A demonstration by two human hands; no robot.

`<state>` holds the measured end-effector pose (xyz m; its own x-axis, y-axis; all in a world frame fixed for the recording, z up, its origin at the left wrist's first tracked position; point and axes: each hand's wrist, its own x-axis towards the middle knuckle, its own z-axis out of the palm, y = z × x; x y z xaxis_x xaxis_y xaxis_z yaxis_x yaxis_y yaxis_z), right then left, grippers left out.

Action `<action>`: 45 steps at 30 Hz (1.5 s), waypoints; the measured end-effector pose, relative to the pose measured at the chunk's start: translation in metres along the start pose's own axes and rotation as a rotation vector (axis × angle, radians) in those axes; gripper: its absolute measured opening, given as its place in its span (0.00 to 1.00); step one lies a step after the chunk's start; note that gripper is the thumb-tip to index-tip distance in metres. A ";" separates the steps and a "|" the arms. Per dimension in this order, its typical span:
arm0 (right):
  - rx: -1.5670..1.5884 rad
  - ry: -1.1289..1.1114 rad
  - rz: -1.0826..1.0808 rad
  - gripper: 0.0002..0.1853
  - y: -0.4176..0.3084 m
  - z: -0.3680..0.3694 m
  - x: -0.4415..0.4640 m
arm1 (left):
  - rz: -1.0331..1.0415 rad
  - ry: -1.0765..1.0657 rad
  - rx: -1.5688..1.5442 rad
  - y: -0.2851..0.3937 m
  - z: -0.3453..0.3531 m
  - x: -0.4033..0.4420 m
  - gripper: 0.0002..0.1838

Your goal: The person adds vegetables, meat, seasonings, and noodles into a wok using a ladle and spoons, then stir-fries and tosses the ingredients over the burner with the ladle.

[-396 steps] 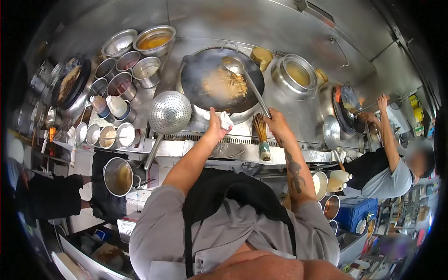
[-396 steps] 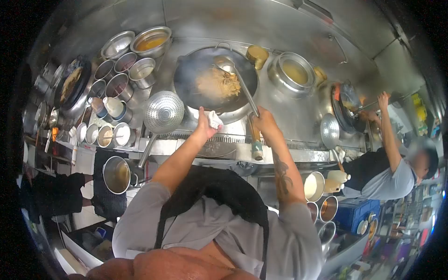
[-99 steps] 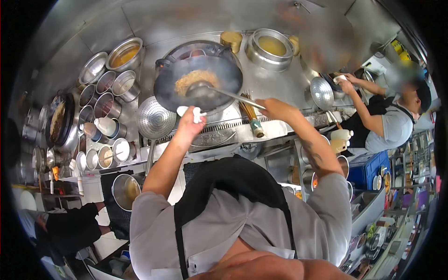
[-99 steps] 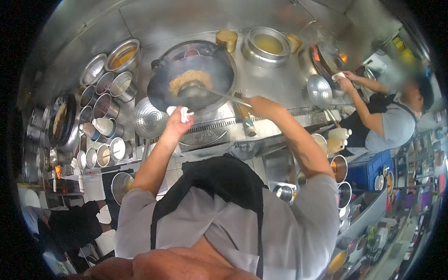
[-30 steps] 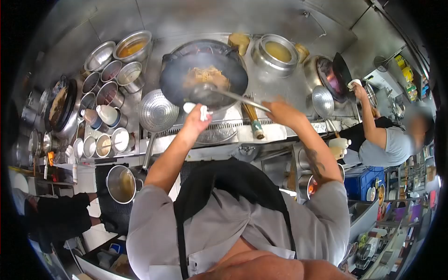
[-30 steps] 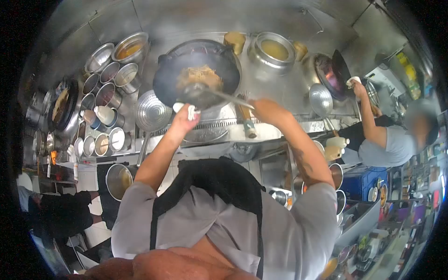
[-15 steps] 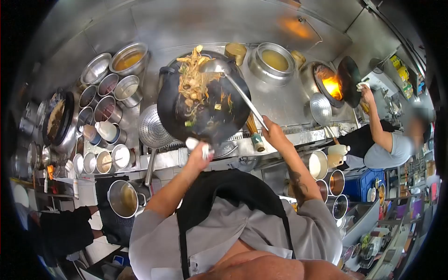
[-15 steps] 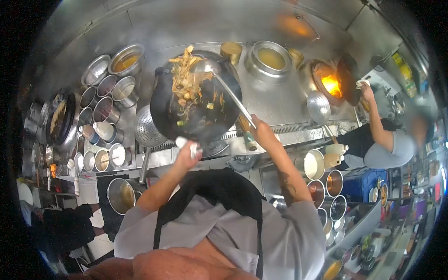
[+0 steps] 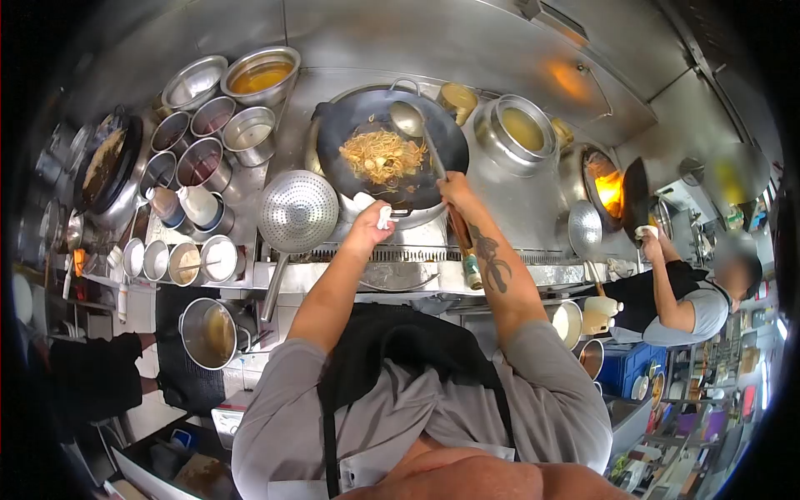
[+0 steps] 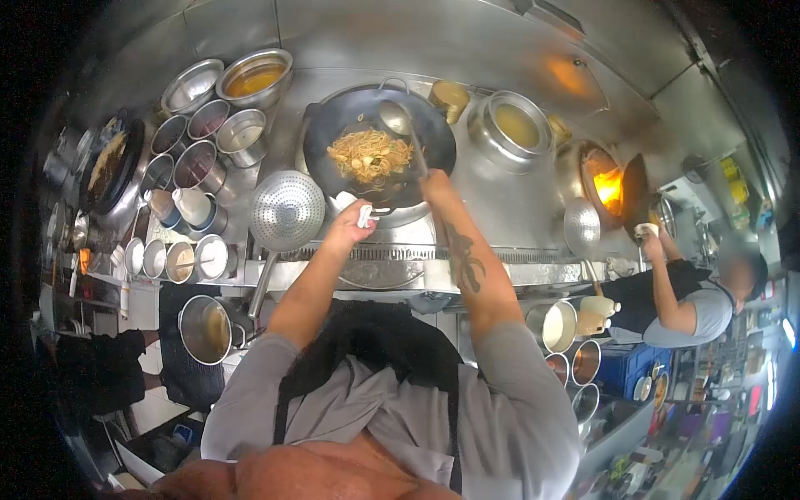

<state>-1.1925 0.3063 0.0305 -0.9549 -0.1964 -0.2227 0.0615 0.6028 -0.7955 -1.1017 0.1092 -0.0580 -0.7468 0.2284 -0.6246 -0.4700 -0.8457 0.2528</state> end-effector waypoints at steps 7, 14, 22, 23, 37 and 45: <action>-0.550 -0.206 -0.589 0.20 0.031 -0.018 -0.063 | 0.003 0.024 -0.030 0.002 0.005 -0.008 0.04; -1.085 -0.014 -0.651 0.21 -0.012 -0.116 -0.143 | 0.089 0.018 -0.038 -0.031 0.049 -0.088 0.03; -0.506 -0.535 -0.437 0.24 -0.053 -0.168 -0.211 | 0.071 0.115 -0.031 -0.049 0.075 -0.134 0.03; -0.524 -0.639 -0.232 0.24 -0.065 -0.172 -0.217 | 0.071 0.065 -0.049 -0.054 0.077 -0.141 0.03; -0.609 -0.474 -0.104 0.14 -0.036 -0.129 -0.145 | 0.114 0.047 -0.080 -0.048 0.045 -0.103 0.06; -0.676 -0.361 -0.463 0.15 -0.001 -0.113 -0.159 | 0.061 0.027 0.101 -0.105 0.000 -0.142 0.04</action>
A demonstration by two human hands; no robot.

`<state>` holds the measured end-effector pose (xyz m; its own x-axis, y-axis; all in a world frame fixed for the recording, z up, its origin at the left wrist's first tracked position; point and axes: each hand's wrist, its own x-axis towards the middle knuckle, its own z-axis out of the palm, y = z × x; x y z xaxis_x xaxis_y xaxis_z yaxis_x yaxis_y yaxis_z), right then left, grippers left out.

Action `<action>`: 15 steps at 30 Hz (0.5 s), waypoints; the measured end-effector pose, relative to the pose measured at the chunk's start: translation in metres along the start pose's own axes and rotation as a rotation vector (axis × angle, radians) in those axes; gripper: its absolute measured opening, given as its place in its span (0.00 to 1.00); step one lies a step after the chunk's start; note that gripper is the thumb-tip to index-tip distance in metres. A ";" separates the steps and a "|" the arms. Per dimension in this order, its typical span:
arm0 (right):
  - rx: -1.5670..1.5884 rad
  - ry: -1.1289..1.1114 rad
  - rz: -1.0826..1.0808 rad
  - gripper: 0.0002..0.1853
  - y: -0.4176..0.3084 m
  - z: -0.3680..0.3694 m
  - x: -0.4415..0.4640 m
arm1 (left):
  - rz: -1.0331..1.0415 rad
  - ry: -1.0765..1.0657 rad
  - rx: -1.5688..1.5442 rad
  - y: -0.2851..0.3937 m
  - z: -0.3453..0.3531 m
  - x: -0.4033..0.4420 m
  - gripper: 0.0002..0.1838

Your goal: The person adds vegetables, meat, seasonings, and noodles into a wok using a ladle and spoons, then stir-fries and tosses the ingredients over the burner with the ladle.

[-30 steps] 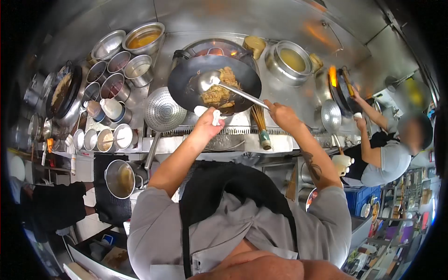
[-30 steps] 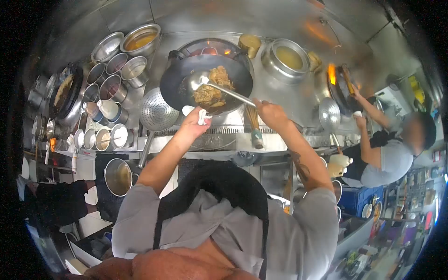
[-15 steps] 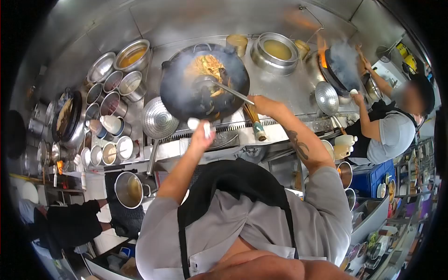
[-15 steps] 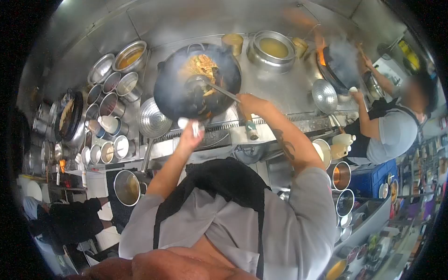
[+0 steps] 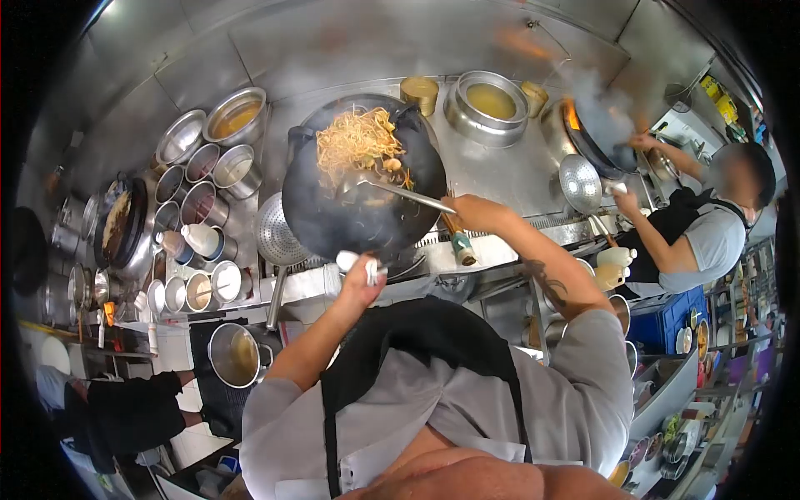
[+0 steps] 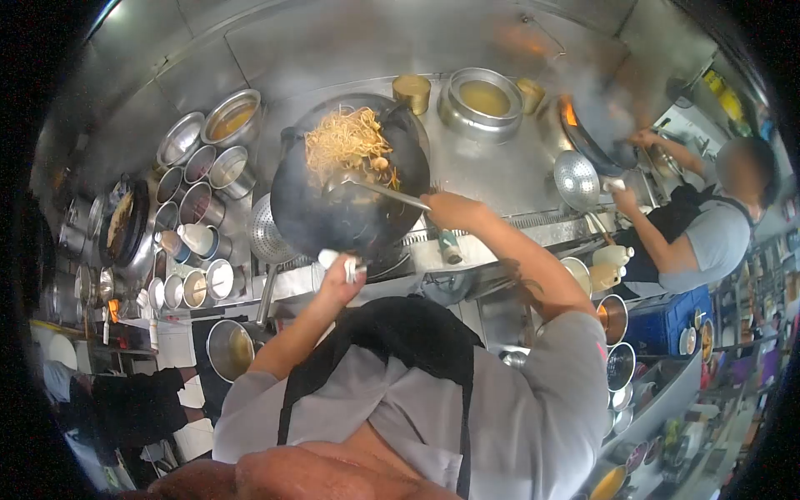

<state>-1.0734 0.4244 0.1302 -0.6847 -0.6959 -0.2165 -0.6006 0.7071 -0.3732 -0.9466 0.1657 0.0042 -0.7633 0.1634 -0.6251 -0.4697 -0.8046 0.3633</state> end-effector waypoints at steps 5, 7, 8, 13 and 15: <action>-0.073 0.083 0.079 0.16 0.016 0.025 0.042 | 0.098 -0.125 -0.112 0.058 -0.008 0.071 0.07; -0.209 0.239 0.110 0.18 0.002 0.035 0.045 | 0.142 -0.188 -0.037 0.034 -0.030 0.080 0.06; -0.276 0.319 0.127 0.19 -0.004 0.040 0.044 | 0.100 -0.129 0.001 0.012 -0.042 0.068 0.06; -0.361 0.328 0.091 0.22 -0.023 0.024 0.034 | 0.020 -0.002 -0.107 0.006 -0.027 0.025 0.04; -0.285 0.243 0.078 0.21 -0.030 0.013 0.023 | 0.089 -0.045 -0.150 0.044 -0.007 0.058 0.04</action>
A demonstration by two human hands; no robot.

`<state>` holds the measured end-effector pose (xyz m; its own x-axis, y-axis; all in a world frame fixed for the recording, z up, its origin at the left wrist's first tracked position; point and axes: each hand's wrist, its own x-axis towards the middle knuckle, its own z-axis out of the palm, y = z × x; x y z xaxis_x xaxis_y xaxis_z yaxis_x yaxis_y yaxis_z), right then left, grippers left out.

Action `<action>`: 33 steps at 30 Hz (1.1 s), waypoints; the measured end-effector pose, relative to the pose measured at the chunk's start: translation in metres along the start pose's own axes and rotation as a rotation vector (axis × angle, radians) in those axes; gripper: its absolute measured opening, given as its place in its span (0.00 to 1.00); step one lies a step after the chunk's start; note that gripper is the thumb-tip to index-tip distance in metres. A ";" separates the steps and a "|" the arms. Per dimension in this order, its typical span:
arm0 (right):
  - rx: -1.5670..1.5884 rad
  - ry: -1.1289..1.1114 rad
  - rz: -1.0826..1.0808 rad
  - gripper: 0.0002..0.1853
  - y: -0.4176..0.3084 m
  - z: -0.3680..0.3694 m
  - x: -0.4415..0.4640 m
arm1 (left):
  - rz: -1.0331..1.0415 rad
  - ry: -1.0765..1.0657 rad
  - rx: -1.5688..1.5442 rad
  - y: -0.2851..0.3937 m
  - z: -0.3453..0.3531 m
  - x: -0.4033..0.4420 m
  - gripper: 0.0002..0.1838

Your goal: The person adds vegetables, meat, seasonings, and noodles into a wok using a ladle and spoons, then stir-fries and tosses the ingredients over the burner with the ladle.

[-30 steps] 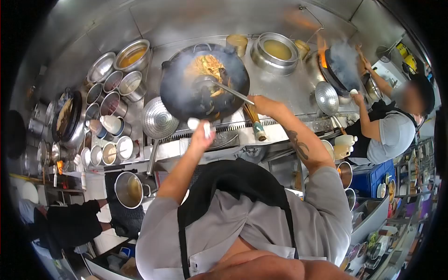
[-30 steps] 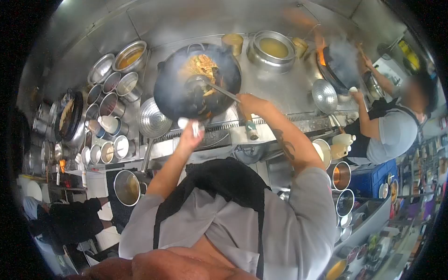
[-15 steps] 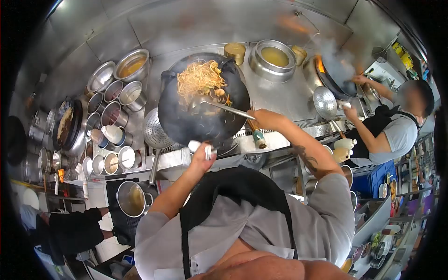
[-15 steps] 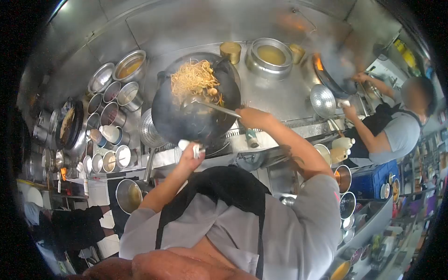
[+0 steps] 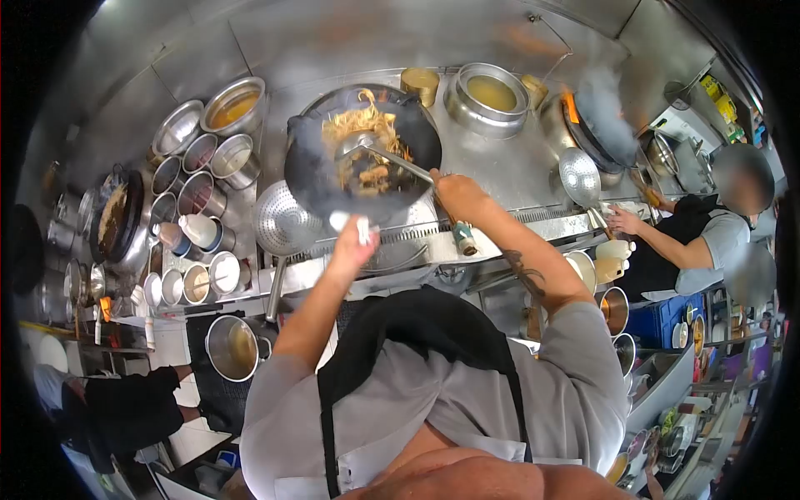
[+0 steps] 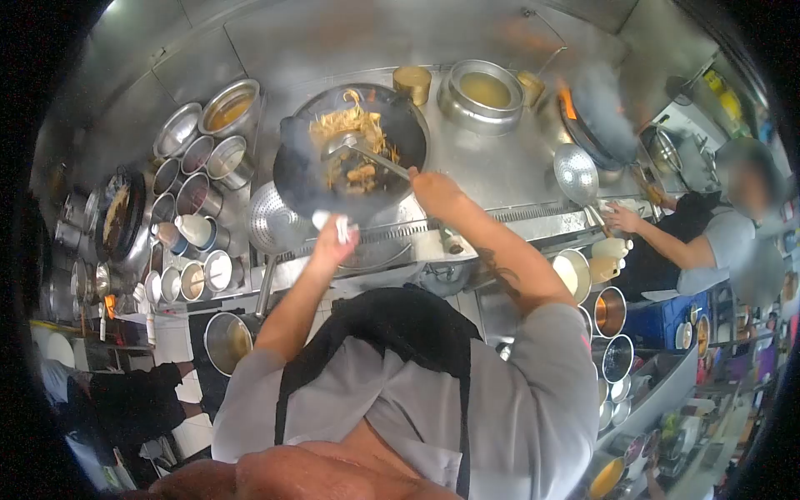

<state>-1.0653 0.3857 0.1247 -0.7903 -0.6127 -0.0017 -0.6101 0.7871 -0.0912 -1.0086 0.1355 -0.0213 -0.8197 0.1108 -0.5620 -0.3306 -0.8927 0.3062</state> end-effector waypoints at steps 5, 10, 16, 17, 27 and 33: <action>0.206 -0.291 -0.076 0.21 0.018 -0.066 -0.049 | -0.033 0.021 0.055 0.026 0.031 0.005 0.04; 0.252 -0.301 -0.075 0.23 0.029 -0.077 -0.064 | -0.077 0.047 0.035 0.030 0.030 0.007 0.03; 0.255 -0.212 -0.026 0.15 0.058 -0.029 -0.028 | -0.100 0.038 0.052 0.042 0.043 -0.007 0.03; 0.224 -0.146 -0.041 0.13 0.067 -0.006 -0.019 | -0.068 0.007 0.047 0.031 0.020 0.009 0.03; 0.182 0.277 0.104 0.21 0.047 0.015 -0.025 | -0.034 -0.045 0.040 0.017 -0.015 0.009 0.04; 0.443 0.267 0.315 0.15 0.060 0.029 0.042 | -0.064 -0.071 0.087 0.053 0.005 0.071 0.03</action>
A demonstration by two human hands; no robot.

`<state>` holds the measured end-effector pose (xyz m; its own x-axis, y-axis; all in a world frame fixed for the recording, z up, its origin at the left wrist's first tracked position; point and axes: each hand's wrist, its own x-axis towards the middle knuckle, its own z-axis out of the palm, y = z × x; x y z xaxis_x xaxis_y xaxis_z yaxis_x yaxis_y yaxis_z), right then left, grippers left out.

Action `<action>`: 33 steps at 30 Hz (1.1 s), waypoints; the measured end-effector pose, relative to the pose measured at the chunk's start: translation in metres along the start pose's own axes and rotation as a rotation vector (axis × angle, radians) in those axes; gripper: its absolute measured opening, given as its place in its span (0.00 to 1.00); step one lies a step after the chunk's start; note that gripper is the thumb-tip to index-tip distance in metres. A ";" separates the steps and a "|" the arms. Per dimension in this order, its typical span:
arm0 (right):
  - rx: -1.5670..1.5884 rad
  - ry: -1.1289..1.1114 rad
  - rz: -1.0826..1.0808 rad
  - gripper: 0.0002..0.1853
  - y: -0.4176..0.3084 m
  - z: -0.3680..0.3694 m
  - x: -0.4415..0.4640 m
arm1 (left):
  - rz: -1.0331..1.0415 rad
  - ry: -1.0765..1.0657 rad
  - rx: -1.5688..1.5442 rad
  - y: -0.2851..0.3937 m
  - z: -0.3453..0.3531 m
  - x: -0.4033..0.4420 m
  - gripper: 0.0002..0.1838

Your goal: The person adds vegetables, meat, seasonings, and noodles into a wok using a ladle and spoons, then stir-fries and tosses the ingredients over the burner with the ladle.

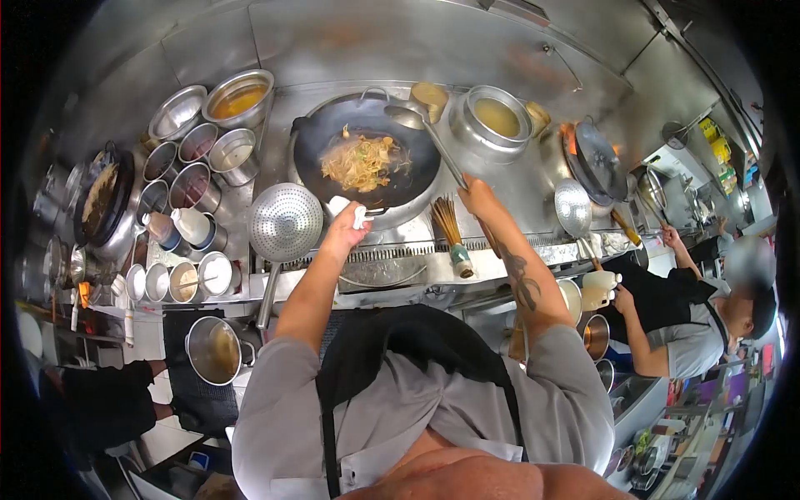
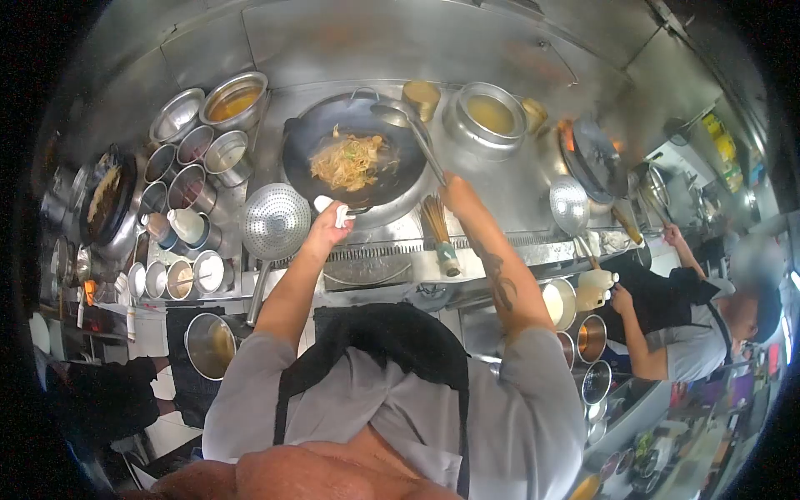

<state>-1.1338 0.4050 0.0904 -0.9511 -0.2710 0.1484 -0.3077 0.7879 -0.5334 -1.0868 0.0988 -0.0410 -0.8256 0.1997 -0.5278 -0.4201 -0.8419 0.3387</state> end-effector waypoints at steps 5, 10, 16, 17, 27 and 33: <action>0.300 -0.222 0.320 0.07 -0.016 0.039 0.053 | 0.001 0.042 -0.032 -0.003 0.001 0.009 0.06; 0.637 -0.357 0.376 0.07 -0.053 0.122 0.070 | -0.049 0.055 -0.039 0.001 0.009 0.000 0.08; -0.164 -0.216 -0.475 0.20 0.011 0.083 -0.004 | -0.074 0.125 -0.023 0.003 0.005 0.006 0.05; -0.363 -0.253 -0.422 0.22 0.019 0.055 -0.007 | -0.062 0.117 -0.009 0.001 0.005 0.008 0.04; -0.061 -0.339 -0.467 0.18 -0.032 -0.056 -0.065 | -0.005 0.204 -0.088 -0.024 0.059 -0.067 0.03; 0.019 -0.841 0.062 0.18 -0.068 -0.099 -0.076 | -0.058 0.150 -0.078 -0.033 0.077 -0.107 0.04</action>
<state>-1.0437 0.4265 0.1980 -0.6261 -0.5555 -0.5472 -0.2482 0.8072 -0.5355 -1.0133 0.1440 0.0637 -0.7329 0.1774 -0.6568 -0.4302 -0.8687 0.2454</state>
